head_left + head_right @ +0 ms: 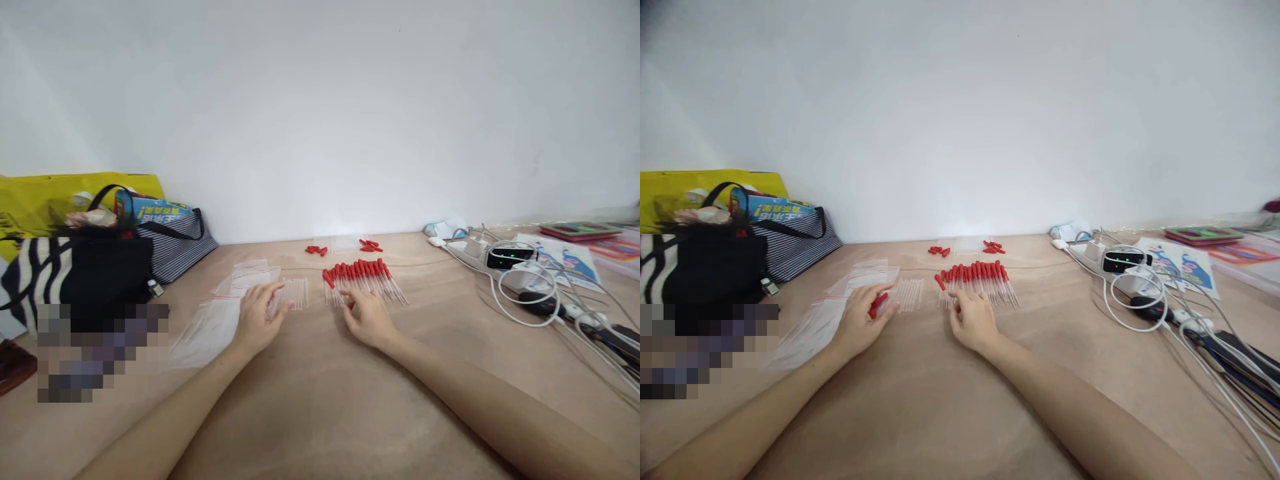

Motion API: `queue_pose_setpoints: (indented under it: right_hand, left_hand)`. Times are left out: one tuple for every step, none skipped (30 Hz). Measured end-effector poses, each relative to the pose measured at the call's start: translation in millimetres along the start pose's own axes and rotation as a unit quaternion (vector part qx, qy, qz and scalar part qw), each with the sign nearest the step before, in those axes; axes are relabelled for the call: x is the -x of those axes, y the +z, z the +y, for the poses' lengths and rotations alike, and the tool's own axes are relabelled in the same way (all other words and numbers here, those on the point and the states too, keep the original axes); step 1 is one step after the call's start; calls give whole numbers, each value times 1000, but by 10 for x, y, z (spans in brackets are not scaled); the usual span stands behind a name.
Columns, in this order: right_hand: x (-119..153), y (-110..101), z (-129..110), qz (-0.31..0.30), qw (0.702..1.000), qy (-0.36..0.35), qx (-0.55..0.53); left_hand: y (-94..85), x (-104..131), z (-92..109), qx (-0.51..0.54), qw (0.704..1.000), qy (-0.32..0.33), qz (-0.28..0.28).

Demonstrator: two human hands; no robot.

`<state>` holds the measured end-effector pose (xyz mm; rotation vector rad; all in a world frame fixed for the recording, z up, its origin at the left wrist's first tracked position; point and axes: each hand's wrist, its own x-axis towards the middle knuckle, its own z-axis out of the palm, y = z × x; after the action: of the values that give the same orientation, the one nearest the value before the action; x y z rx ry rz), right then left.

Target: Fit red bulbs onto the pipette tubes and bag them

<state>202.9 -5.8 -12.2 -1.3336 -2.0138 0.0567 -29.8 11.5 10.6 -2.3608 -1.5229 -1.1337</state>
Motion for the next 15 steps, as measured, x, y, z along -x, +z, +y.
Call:
queue_pose_setpoints:
  right_hand:
    - [-70,28,1,0,1000,29,-3]
    - [-145,61,-2,-1,999,55,-2]
    - [-222,97,-11,-1,997,79,2]
    - [-297,136,-25,-3,995,101,9]
    - [-366,176,-44,-5,993,119,17]
    - [-428,217,-65,-8,991,133,25]
    - [-479,256,-86,-12,989,143,34]
    - [-519,291,-106,-17,988,150,45]
    - [-550,323,-123,-22,986,154,55]
    - [-571,348,-135,-29,985,157,66]
    - [-585,369,-142,-36,984,160,76]
    - [-592,383,-144,-42,982,161,84]
    - [-596,391,-142,-48,982,162,89]
    - [-596,395,-137,-52,981,162,91]
    - [-593,395,-131,-55,981,162,92]
  left_hand:
    - [-27,-53,-102,-12,1000,-10,2]
    - [-50,-105,-207,-16,999,-32,3]
    - [-65,-152,-309,-12,998,-64,0]
    - [-73,-192,-403,9,995,-99,-9]
    - [-73,-223,-484,36,991,-124,-23]
    - [-67,-244,-547,53,989,-134,-39]
    - [-55,-255,-592,79,985,-145,-59]
    - [-39,-260,-620,99,981,-150,-78]
    - [-21,-261,-634,115,977,-152,-95]
    - [0,-260,-638,125,974,-154,-109]
    - [21,-260,-634,129,973,-153,-118]
    - [42,-262,-626,123,974,-149,-121]
    - [63,-268,-616,115,975,-145,-122]
    - [86,-277,-604,110,976,-142,-125]
    - [109,-288,-590,104,977,-139,-127]
